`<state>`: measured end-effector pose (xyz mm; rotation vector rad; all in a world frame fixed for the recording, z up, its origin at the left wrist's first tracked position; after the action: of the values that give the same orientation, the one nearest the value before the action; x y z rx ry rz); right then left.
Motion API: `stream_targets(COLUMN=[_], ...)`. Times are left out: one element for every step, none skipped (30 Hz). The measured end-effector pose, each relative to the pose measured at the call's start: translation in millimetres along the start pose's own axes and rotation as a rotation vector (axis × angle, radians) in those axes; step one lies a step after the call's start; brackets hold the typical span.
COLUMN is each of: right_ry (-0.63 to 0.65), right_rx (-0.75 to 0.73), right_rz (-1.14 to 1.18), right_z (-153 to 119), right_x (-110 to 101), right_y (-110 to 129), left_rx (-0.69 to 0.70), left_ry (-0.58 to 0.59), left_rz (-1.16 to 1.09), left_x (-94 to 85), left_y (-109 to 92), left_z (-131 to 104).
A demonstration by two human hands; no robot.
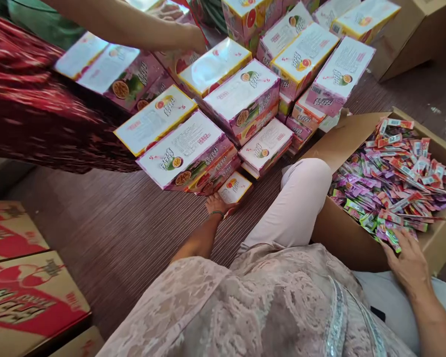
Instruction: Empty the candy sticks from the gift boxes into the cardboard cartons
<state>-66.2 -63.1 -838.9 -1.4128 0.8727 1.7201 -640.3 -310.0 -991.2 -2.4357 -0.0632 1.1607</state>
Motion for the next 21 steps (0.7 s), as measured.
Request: stream_targets(right_ry=[-0.003, -0.008, -0.007, -0.009, -0.013, -0.011, -0.003, 0.009, 0.024, 0.038, 0.047, 0.048, 0.039, 0.025, 0.007, -0.009, -0.02, -0.028, -0.032, -0.031, -0.029], right_rx=[0.013, 0.029, 0.043, 0.053, 0.054, 0.047, 0.032, 0.011, -0.013, -0.034, -0.051, -0.064, -0.071, -0.074, -0.075, -0.074, -0.07, -0.062, -0.054, -0.046, -0.03], right_rz=[-0.011, -0.022, -0.035, -0.046, -0.052, -0.053, -0.051, -0.047, -0.042, -0.039, -0.036, -0.033, -0.029, -0.023, -0.014, -0.004, 0.006, 0.017, 0.031, 0.052, 0.078], right_z=[-5.4, -9.4, -12.3, -14.4, -15.8, -16.6, -17.0, -17.2, -17.0, -16.6, -16.1, -15.5, -15.0, -14.5, -14.1, -13.7, -13.1, -11.8, -9.6, -6.2, -1.4], right_x=[0.2, 0.9, 2.0, 3.6, 5.5, 7.6, 9.9, 12.1, 14.1, 15.8, 17.3, 18.5, 19.5, 20.3, 21.0, 21.7, 22.2, 22.6, 22.5, 21.7, 19.8], right_y=[1.4, 2.7, 4.1, 5.9, 8.0, 10.5, 13.3, 16.0, 18.4, 20.2, 21.1, 21.3, 20.6, 19.5, 18.2, 17.1, 16.6, 17.3, 19.5, 23.9, 30.8], left_rx=[0.016, 0.019, 0.019, 0.026, 0.032, 0.046, 0.066, 0.084, 0.092, 0.09, 0.083, 0.075, 0.061, 0.047, 0.035, 0.026, 0.023, 0.018, 0.013, 0.01, 0.007], left_ry=[-0.03, -0.06, -0.081, -0.074, -0.041, 0.01, 0.068, 0.114, 0.146, 0.16, 0.165, 0.168, 0.167, 0.166, 0.163, 0.16, 0.164, 0.179, 0.209, 0.249, 0.304], left_rz=[-0.064, -0.113, -0.149, -0.159, -0.126, -0.059, 0.03, 0.129, 0.221, 0.291, 0.333, 0.343, 0.331, 0.302, 0.254, 0.181, 0.077, -0.065, -0.241, -0.434, -0.619], left_x=[1.0, 2.7, 5.3, 9.2, 14.0, 19.7, 25.6, 31.3, 36.2, 39.9, 41.9, 42.1, 40.3, 36.4, 30.4, 22.3, 12.3, 0.5, -13.1, -28.3, -44.9], left_y=[3.8, 6.3, 7.7, 8.2, 7.8, 6.3, 3.8, 0.2, -4.3, -9.3, -14.5, -19.5, -23.5, -26.3, -27.6, -27.5, -26.4, -24.8, -23.7, -24.0, -26.3], left_z=[3.0, 4.8, 5.4, 4.9, 3.8, 2.5, 1.3, 0.6, 0.6, 1.3, 2.5, 4.1, 5.5, 6.4, 6.1, 4.1, 0.1, -6.2, -14.9, -25.8, -38.3])
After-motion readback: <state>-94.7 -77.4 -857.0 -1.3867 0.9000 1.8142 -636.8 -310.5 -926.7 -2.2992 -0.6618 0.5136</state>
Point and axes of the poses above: each hand's wrist, its own z-axis towards the middle knuckle, its own x-axis out of the palm, y = z × x, the point moved 1 cm from there along z, towards the middle knuckle, and after that the axes turned 8 degrees about -z, right-handed, at the moved point
